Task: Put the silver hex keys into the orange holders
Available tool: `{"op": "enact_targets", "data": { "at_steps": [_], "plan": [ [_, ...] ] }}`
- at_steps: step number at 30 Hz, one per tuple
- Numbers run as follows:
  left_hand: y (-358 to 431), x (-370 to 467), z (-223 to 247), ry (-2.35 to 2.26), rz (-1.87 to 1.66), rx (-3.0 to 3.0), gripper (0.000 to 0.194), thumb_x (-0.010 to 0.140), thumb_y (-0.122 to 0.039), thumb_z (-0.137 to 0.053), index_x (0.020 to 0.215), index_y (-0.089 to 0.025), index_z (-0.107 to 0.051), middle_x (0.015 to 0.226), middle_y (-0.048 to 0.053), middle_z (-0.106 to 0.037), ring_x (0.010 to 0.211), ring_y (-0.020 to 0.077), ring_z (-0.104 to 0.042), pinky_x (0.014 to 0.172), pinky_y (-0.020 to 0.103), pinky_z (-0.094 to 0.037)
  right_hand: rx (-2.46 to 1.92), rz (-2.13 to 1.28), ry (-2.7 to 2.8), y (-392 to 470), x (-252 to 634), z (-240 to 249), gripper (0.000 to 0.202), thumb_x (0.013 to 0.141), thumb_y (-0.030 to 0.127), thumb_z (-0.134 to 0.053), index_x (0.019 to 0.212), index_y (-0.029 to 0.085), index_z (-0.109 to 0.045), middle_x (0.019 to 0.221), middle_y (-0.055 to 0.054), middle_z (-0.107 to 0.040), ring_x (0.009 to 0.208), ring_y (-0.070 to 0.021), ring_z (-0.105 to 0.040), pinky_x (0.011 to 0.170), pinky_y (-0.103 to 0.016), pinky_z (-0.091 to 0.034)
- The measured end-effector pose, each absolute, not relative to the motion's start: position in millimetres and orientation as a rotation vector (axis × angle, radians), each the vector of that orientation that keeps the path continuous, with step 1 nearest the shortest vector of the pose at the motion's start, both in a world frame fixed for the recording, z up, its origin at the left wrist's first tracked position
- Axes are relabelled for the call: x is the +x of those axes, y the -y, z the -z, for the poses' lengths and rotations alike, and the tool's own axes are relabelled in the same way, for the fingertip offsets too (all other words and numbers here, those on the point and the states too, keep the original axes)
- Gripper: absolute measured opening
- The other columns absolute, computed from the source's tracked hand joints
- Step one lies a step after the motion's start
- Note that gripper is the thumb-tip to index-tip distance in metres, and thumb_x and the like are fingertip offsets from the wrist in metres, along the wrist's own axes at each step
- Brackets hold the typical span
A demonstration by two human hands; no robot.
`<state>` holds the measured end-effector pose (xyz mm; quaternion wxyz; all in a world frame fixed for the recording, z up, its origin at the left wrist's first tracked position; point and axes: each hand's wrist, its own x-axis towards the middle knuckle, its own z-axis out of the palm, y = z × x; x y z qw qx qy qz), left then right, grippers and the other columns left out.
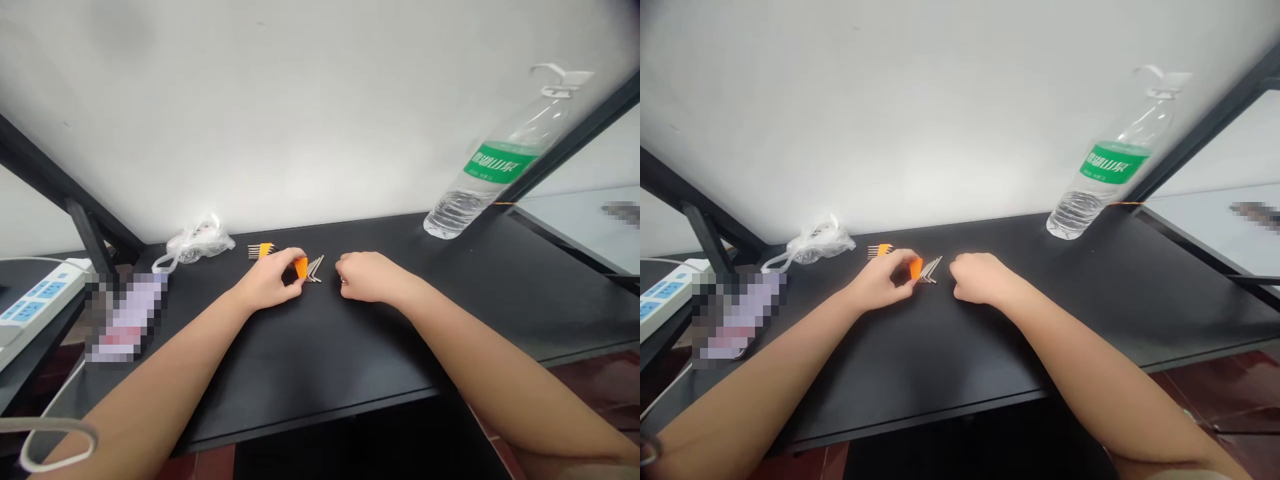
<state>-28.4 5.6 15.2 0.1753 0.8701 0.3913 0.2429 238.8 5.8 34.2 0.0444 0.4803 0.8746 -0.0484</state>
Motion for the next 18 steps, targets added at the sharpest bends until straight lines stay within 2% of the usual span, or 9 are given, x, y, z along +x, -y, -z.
{"op": "enact_targets", "data": {
  "at_steps": [2,4,9,11,13,18],
  "plan": [
    [-5.4,-28.2,-16.2,-1.136,-0.682,2.479,0.042,0.086,-0.029,-0.065,0.128,-0.024,-0.057,0.12,0.006,-0.073,0.1,0.0225,-0.072,0.089,0.037,-0.058,1.509,0.167,-2.756,-5.1,237.8,-34.9,0.01,0.079,0.02,-0.062,0.071,0.02,-0.057,0.083,-0.007,-0.067,0.068,-0.0191,-0.06,0.057,-0.031,-0.036],
    [-5.1,-28.1,-16.5,-1.152,-0.692,2.486,0.042,0.086,-0.029,-0.065,0.127,-0.024,-0.057,0.12,0.006,-0.073,0.101,0.0229,-0.072,0.087,0.037,-0.058,1.556,0.421,-2.876,-7.1,241.3,-36.3,0.009,0.076,0.019,-0.065,0.07,0.02,-0.058,0.081,-0.005,-0.069,0.07,-0.019,-0.062,0.06,-0.031,-0.041],
    [-4.4,-27.7,-15.1,-1.138,-0.784,2.44,0.042,0.086,-0.028,-0.068,0.126,-0.023,-0.056,0.116,0.005,-0.073,0.101,0.0221,-0.073,0.087,0.037,-0.058,1.517,1.935,-2.777,-18.9,250.1,-31.2,0.002,0.08,0.02,-0.066,0.081,0.019,-0.066,0.086,-0.006,-0.076,0.073,-0.02,-0.072,0.066,-0.032,-0.058],
    [-4.2,-27.7,-14.0,-1.112,-0.833,2.409,0.042,0.085,-0.028,-0.069,0.125,-0.023,-0.056,0.117,0.005,-0.073,0.102,0.0217,-0.073,0.088,0.037,-0.059,1.505,2.305,-2.686,-22.9,247.9,-25.4,0.003,0.082,0.02,-0.068,0.083,0.017,-0.067,0.086,-0.009,-0.077,0.073,-0.0211,-0.074,0.067,-0.035,-0.062],
    [-4.1,-27.7,-12.7,-1.076,-0.881,2.377,0.044,0.084,-0.026,-0.07,0.125,-0.023,-0.055,0.119,0.005,-0.073,0.104,0.0214,-0.073,0.092,0.037,-0.059,1.536,2.422,-2.668,-25.2,244.3,-20.0,0.005,0.082,0.019,-0.07,0.085,0.016,-0.069,0.082,-0.009,-0.077,0.072,-0.0215,-0.074,0.068,-0.036,-0.063],
    [-4.0,-27.8,-9.0,-1.032,-0.96,2.347,0.047,0.083,-0.023,-0.071,0.126,-0.023,-0.053,0.122,0.006,-0.072,0.108,0.0215,-0.073,0.097,0.039,-0.059,1.497,2.447,-2.624,-24.9,240.5,-14.6,0.004,0.081,0.017,-0.073,0.082,0.016,-0.069,0.079,-0.009,-0.077,0.071,-0.0218,-0.075,0.07,-0.036,-0.064]
  ]
}}
